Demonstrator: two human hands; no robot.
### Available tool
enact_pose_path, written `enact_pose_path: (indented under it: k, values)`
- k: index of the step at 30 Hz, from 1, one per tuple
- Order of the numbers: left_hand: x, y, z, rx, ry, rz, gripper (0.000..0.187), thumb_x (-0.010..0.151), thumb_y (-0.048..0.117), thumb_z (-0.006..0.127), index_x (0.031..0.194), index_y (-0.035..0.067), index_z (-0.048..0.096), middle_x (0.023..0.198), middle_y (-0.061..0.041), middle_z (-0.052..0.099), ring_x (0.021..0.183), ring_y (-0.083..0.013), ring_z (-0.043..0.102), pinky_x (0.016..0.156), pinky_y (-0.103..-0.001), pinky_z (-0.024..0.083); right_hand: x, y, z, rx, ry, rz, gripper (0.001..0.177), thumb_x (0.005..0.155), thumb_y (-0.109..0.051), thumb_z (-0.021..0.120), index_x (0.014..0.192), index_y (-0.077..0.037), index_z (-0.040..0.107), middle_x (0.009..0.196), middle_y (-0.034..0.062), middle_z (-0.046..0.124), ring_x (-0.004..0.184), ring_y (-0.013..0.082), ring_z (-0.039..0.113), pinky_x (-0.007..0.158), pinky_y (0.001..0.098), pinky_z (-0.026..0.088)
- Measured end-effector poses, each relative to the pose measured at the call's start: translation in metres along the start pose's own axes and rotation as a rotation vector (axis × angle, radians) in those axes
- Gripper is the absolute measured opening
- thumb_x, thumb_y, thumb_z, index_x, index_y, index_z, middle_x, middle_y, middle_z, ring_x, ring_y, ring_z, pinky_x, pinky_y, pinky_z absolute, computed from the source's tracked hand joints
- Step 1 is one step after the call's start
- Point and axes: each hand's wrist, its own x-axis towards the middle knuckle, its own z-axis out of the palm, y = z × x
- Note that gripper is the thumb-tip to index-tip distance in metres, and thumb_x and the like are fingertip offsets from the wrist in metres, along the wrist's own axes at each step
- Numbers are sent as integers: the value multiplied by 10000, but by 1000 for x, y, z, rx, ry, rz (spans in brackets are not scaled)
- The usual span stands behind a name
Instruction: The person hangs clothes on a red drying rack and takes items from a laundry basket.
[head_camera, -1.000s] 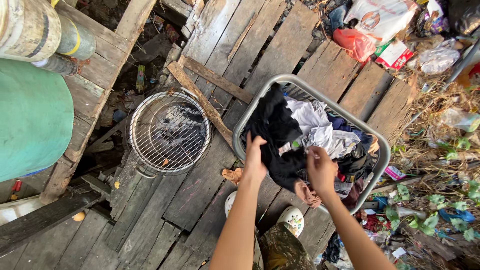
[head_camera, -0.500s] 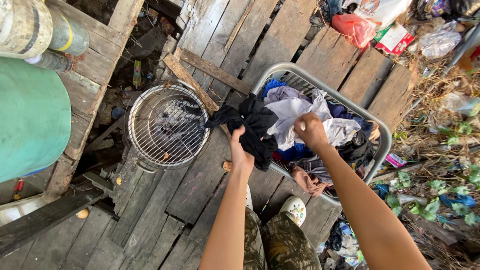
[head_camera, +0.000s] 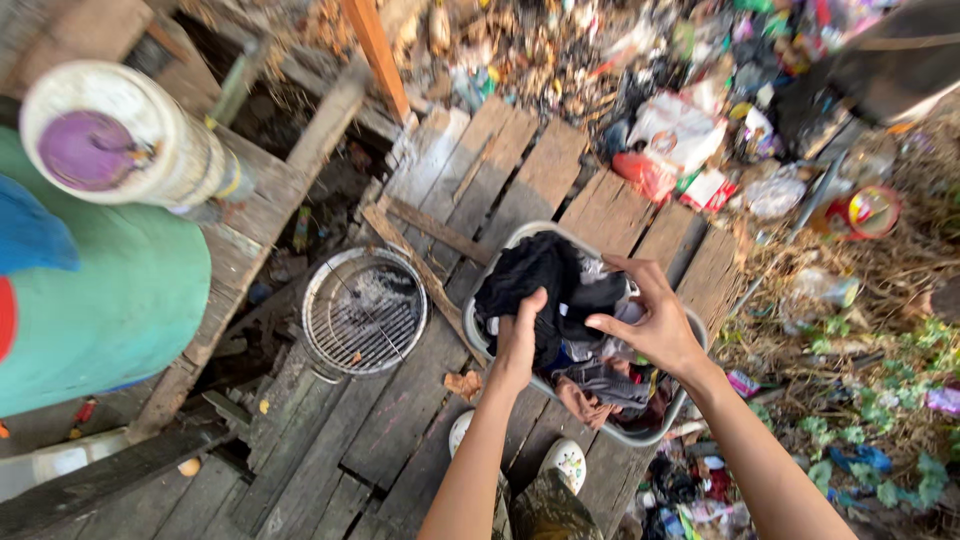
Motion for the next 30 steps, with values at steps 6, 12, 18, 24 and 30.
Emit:
enact_pose_path:
  k: [6, 12, 18, 24, 30]
  values:
    - [-8, 75, 6, 326, 111, 28, 763, 978, 654, 471, 1157, -61, 668, 1113, -89, 676, 999, -179, 567, 880, -323, 450, -2, -19, -84, 107, 151, 438, 248, 1025, -191, 712, 994, 54, 719, 846, 36, 703, 734, 86, 561, 638, 287, 488]
    - [-39, 201, -45, -2, 282, 145, 467, 1037, 503, 551, 769, 120, 526, 661, 47, 423, 574, -91, 325, 548, -335, 287, 1, -73, -211, 544, 626, 342, 266, 1112, -256, 579, 1115, -11, 682, 999, 22, 733, 800, 58, 647, 740, 225, 547]
    - [-67, 261, -19, 467, 201, 400, 408, 1002, 392, 620, 995, -16, 623, 859, -77, 604, 743, -200, 553, 703, -376, 478, -14, -129, -270, 202, 372, 643, 445, 1104, -304, 596, 962, 118, 604, 715, 142, 647, 527, 181, 481, 476, 343, 367]
    - [-73, 268, 62, 1244, 196, 152, 522, 1056, 430, 661, 1029, -88, 715, 1011, -275, 733, 1007, -406, 717, 878, -474, 536, 31, -269, -286, 506, 125, 350, 263, 961, -263, 559, 1066, -72, 706, 681, -20, 707, 492, 64, 558, 471, 227, 444]
    - [-200, 339, 174, 1518, 8, 188, 711, 868, 280, 807, 1409, -16, 454, 1222, -236, 651, 1193, -415, 620, 993, -473, 512, 52, -419, -334, 346, -44, -74, 303, 1032, -229, 567, 1159, 5, 712, 919, -1, 773, 799, 33, 644, 753, 226, 536]
